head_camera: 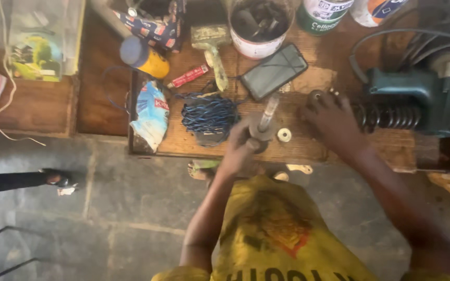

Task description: The person assembles a mechanical component by hand, attaching a cylindrical part, a metal cap, and a spring to a central shaft. The person handles each part individually and secures them in sequence on a cluttered workbench.

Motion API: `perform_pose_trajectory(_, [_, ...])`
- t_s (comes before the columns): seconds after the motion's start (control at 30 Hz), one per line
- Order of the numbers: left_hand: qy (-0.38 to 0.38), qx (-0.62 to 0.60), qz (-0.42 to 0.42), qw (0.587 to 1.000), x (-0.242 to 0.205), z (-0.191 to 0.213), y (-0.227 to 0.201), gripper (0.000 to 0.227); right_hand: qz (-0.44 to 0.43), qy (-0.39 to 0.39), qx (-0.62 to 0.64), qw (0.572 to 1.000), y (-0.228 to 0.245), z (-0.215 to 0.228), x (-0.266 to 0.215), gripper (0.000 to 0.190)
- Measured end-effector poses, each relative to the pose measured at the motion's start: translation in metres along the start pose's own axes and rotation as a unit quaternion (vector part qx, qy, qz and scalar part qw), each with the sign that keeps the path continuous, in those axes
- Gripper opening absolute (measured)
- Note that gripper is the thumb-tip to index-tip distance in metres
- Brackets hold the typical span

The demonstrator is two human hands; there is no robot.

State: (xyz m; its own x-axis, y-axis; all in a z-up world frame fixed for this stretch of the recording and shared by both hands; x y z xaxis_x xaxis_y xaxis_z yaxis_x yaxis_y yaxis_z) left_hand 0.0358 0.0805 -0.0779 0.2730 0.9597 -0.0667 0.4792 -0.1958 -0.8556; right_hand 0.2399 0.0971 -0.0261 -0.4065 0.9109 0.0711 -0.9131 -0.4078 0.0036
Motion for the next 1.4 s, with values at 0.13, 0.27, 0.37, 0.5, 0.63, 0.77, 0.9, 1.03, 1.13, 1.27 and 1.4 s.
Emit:
perform_pose_trajectory(0.13, [0.007,0.006,-0.033,0.999,0.001,-0.011,-0.021,0.056,0.01,-0.007,-0.03,0.999,0.006,0.032,0.013,0.041])
perform_pose_trajectory(0.27, [-0.046,0.001,0.036,0.998,0.0,-0.009,-0.013,0.066,-0.054,-0.189,0.345,0.918,0.0,0.13,-0.001,0.046])
perform_pose_trajectory(0.37, [-0.018,-0.022,0.007,1.0,-0.001,-0.016,-0.016,0.054,0.056,-0.275,0.368,0.887,0.025,0.202,0.002,0.049])
perform_pose_trajectory(0.5, [-0.007,-0.005,-0.01,1.0,-0.006,-0.015,-0.016,0.055,0.148,-0.288,0.398,0.858,0.058,0.238,0.023,0.047])
perform_pose_trajectory(0.63, [0.006,-0.042,0.011,0.999,-0.004,-0.013,-0.021,0.056,0.19,-0.282,0.363,0.868,0.072,0.234,0.043,0.047])
perform_pose_trajectory(0.77, [0.019,-0.032,0.0,0.999,-0.007,-0.016,-0.014,0.064,0.179,-0.237,0.378,0.877,0.067,0.223,0.045,0.045])
perform_pose_trajectory(0.9, [0.018,0.037,-0.04,0.998,0.0,-0.01,-0.012,0.059,0.2,-0.212,0.302,0.908,0.078,0.214,0.046,0.048])
perform_pose_trajectory(1.03, [0.013,0.013,-0.01,1.0,0.003,-0.004,-0.002,0.06,0.162,-0.16,0.398,0.889,0.082,0.186,0.055,0.049])
perform_pose_trajectory(1.13, [0.02,0.001,-0.019,1.0,0.002,-0.005,0.002,0.062,0.153,-0.165,0.453,0.863,0.076,0.17,0.052,0.05])
perform_pose_trajectory(1.27, [0.043,-0.015,-0.028,0.999,0.003,-0.008,0.002,0.063,0.149,-0.18,0.461,0.856,0.064,0.161,0.049,0.052])
perform_pose_trajectory(1.4, [0.019,0.008,-0.013,1.0,0.004,-0.007,0.0,0.061,0.137,-0.147,0.462,0.864,0.068,0.153,0.05,0.049])
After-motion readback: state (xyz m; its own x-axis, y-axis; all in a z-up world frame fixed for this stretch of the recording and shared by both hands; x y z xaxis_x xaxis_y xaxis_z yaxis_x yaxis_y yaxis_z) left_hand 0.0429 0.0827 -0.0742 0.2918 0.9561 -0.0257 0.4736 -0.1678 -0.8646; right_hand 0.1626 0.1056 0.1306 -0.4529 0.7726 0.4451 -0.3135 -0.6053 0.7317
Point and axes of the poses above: each hand's wrist, its own x-axis towards the middle knuckle, its own z-axis out of the back of the hand, y = z × x, the point moved 8 cm from there along x, towards the middle knuckle, and after that the axes turned 8 degrees about -y, right-handed, at the moved point
